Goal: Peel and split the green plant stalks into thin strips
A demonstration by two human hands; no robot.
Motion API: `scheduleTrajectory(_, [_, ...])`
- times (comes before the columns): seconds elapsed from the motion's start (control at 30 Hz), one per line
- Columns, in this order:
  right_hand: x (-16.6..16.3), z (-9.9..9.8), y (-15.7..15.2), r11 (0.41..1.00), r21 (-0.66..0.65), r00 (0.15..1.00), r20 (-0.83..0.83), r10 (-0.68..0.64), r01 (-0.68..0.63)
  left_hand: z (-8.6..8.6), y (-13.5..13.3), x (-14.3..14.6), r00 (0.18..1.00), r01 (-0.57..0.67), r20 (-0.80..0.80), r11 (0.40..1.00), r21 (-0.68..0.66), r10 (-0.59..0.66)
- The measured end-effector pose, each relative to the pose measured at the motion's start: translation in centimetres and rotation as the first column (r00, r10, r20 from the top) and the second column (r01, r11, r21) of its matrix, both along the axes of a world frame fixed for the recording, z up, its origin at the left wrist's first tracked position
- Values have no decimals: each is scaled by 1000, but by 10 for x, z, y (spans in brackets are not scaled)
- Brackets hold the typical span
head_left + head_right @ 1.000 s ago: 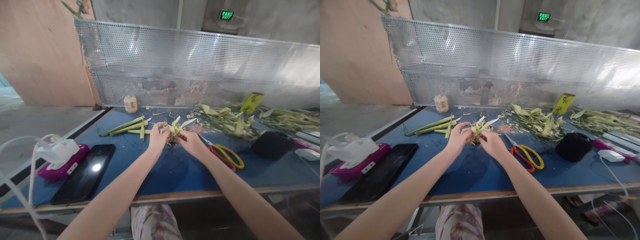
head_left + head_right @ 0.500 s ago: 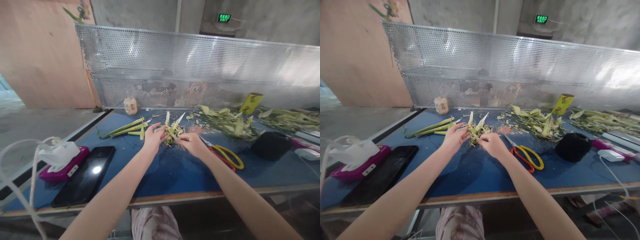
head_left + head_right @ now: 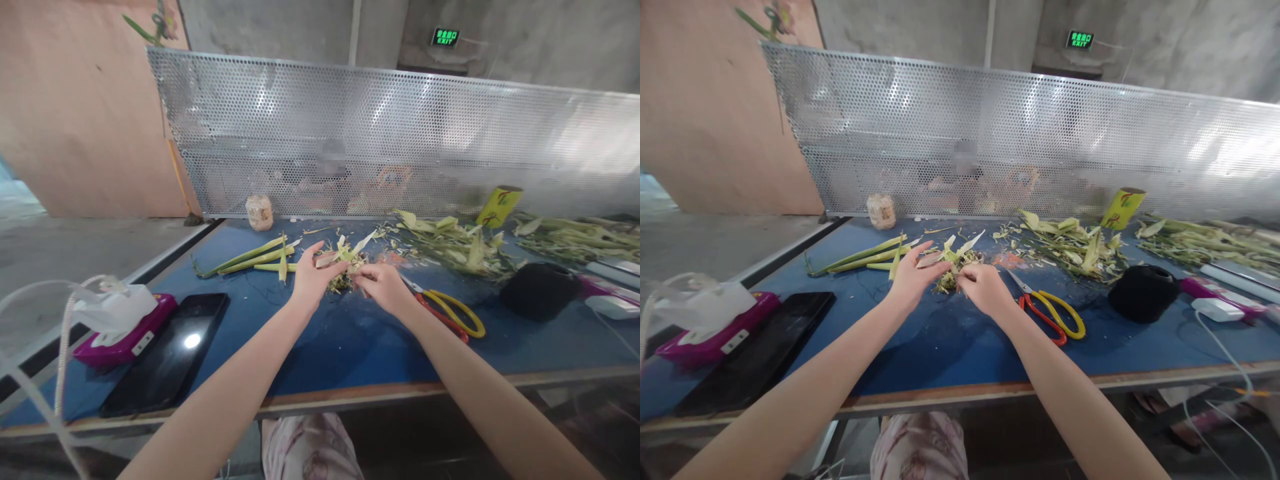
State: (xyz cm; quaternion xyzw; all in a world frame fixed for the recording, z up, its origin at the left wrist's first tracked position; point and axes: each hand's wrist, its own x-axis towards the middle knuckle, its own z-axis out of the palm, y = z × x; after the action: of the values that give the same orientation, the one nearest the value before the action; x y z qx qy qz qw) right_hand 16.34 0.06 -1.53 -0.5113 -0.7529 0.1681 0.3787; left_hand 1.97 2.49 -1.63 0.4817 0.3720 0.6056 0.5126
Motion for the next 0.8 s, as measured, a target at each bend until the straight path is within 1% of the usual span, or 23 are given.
scheduleTrajectory(0.07, [0, -1, 0, 1000, 2, 1000, -8, 20, -20, 1, 0, 0, 1000, -11, 22, 1000, -4, 11])
scheduleTrajectory(0.23, [-1, 0, -2, 998, -37, 999, -28, 45, -46, 5, 2, 1, 986, 8, 164, 999, -40, -1])
scheduleTrajectory(0.3, [-2, 0, -3, 995, -63, 997, -10, 77, -78, 5, 4, 0, 981, 3, 195, 999, -48, 6])
scheduleTrajectory(0.37, [-3, 0, -4, 992, -68, 993, 48, 108, -105, 4, 6, -2, 981, -5, 193, 999, -53, 15])
scheduleTrajectory(0.4, [-2, 0, -4, 995, -32, 991, 82, 102, -100, 3, 7, -3, 985, -8, 170, 999, -48, 16])
scheduleTrajectory(0.43, [-2, 0, -3, 996, 38, 992, 100, 75, -79, 2, 8, -4, 991, -9, 134, 999, -35, 13])
scheduleTrajectory(0.47, [-1, 1, -3, 990, 134, 995, 94, 28, -41, 1, 8, -4, 996, -3, 90, 1000, -15, 4])
scheduleTrajectory(0.53, [2, 4, -1, 939, 336, 997, 10, -78, 71, 0, 7, -4, 999, 35, -8, 999, 36, -35])
scheduleTrajectory(0.57, [4, 6, 0, 907, 403, 993, -37, -115, 120, 1, 6, -3, 996, 76, -58, 995, 58, -73])
scheduleTrajectory(0.6, [6, 7, 1, 885, 439, 988, -63, -143, 156, 2, 4, -2, 987, 126, -104, 989, 73, -119])
scheduleTrajectory(0.67, [9, 9, 3, 876, 440, 980, -55, -191, 196, 6, -2, 0, 962, 217, -192, 971, 98, -196])
scheduleTrajectory(0.7, [9, 9, 4, 883, 419, 976, -45, -211, 210, 8, -4, 1, 951, 235, -232, 965, 118, -203])
scheduleTrajectory(0.8, [10, 8, 7, 897, 349, 962, -77, -261, 271, 13, -9, 1, 927, 215, -350, 958, 190, -139])
